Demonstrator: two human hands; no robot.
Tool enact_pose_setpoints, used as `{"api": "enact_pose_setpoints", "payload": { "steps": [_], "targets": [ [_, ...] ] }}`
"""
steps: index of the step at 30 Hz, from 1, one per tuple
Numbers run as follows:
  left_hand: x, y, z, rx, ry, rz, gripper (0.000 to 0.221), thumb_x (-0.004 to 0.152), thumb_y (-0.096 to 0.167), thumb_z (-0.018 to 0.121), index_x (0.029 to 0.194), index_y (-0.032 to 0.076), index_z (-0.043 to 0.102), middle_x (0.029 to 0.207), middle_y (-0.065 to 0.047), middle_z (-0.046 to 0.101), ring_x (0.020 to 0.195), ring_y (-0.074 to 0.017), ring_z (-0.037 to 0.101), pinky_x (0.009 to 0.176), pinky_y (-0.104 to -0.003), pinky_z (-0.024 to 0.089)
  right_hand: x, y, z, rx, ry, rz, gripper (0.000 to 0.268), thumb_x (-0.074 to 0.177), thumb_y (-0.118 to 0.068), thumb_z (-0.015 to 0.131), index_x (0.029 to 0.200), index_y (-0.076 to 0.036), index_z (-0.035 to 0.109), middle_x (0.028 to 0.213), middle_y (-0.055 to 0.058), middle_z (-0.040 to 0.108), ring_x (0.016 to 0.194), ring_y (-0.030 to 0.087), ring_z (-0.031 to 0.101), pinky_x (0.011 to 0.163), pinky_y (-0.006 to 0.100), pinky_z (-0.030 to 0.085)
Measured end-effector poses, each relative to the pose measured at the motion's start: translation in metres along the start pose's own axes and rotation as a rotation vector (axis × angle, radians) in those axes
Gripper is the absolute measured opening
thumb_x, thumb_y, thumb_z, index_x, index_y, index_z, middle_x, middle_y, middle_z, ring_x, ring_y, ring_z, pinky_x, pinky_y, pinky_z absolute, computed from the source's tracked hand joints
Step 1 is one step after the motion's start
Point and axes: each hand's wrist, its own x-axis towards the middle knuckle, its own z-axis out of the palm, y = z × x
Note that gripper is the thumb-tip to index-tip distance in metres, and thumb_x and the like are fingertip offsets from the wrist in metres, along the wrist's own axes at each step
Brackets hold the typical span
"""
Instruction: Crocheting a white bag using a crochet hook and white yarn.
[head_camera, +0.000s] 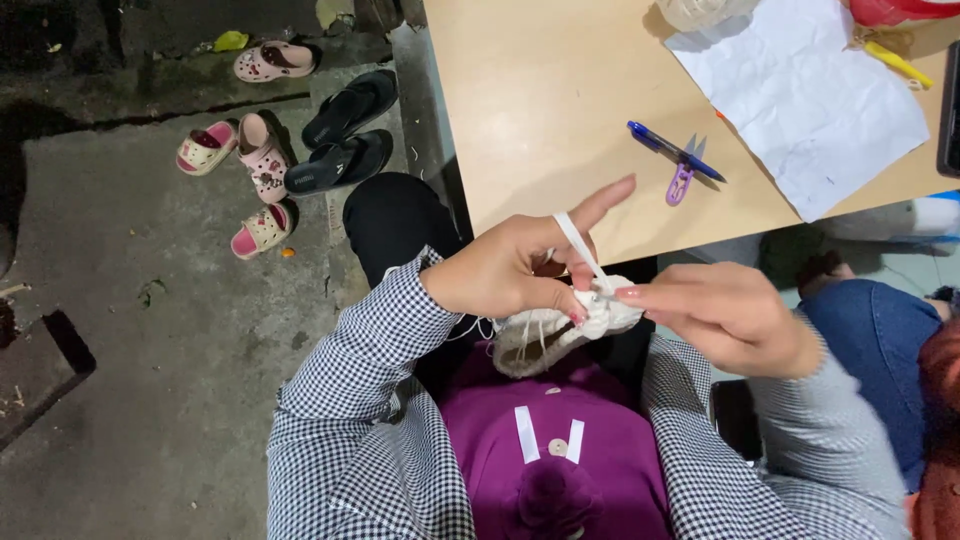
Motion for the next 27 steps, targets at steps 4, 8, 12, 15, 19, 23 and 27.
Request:
{"api": "enact_pose_setpoints", "payload": {
  "steps": [4,8,12,15,19,23,27],
  "targets": [
    [-0.004,0.016,0.009,0.082,-0.029,0.073,0.015,0.096,0.008,0.074,0.099,0.014,0.060,0.169,-0.020,0.023,0.161,-0.0349,0.027,0.131,-0.043,0.038,0.000,-0.027,-0.027,-0.177,-0.199,-0.047,0.042,0.103,-0.007,0.048,0.144,-0.007,0.053,0.070,0.000,0.048,0.053,0.016,0.046,0.047,0.031,0.036],
    [-0.009,0.038,0.014,0.271,-0.048,0.091,0.018,0.099,0.009,0.075,0.104,0.014,0.058,0.165,-0.010,0.034,0.131,-0.0249,0.058,0.104,-0.033,0.058,0.004,-0.052,-0.039,-0.492,-0.356,-0.023,0.070,0.085,0.004,0.056,0.150,-0.021,0.049,0.075,-0.001,0.047,0.046,0.016,0.041,0.040,0.034,0.032],
    [-0.008,0.077,0.011,0.549,-0.006,0.146,0.029,0.107,-0.001,0.079,0.117,0.019,0.061,0.168,0.001,0.033,0.111,-0.0187,0.082,0.089,-0.031,0.065,0.033,-0.079,-0.052,-0.613,-0.303,-0.066,0.052,0.096,-0.006,0.047,0.147,-0.015,0.054,0.074,0.002,0.043,0.049,0.024,0.039,0.044,0.038,0.037],
    [-0.004,0.110,0.006,0.780,0.077,0.184,0.045,0.108,-0.019,0.081,0.108,0.015,0.052,0.170,0.001,0.033,0.104,-0.0154,0.080,0.084,-0.028,0.066,0.057,-0.091,-0.057,-0.804,-0.133,-0.114,0.040,0.101,-0.001,0.059,0.136,-0.018,0.070,0.070,0.001,0.049,0.047,0.022,0.042,0.043,0.041,0.042],
    [-0.003,0.133,0.000,0.989,0.131,0.284,0.033,0.122,-0.024,0.058,0.124,0.006,0.046,0.172,-0.012,0.032,0.098,-0.0234,0.068,0.085,-0.033,0.062,0.075,-0.090,-0.078,-0.841,-0.229,-0.087,0.062,0.093,0.008,0.058,0.150,-0.018,0.057,0.071,0.001,0.051,0.041,0.024,0.040,0.038,0.041,0.035],
    [-0.002,0.158,0.017,1.194,0.234,0.111,0.043,0.130,0.003,0.049,0.167,0.013,0.029,0.173,0.004,0.045,0.095,-0.0179,0.048,0.083,-0.030,0.049,0.079,-0.095,-0.076,-0.875,-0.235,-0.025,0.068,0.092,0.009,0.058,0.155,-0.017,0.051,0.066,0.005,0.039,0.043,0.025,0.036,0.040,0.041,0.033],
    [-0.004,0.123,0.015,1.389,0.399,0.079,0.059,0.127,-0.009,0.059,0.171,0.020,0.032,0.105,-0.002,0.050,0.081,-0.0215,0.032,0.072,-0.033,0.046,0.076,-0.087,-0.060,-1.009,-0.085,-0.061,0.055,0.100,0.013,0.058,0.145,-0.015,0.072,0.066,0.004,0.038,0.043,0.026,0.033,0.040,0.042,0.030]
  ]
}}
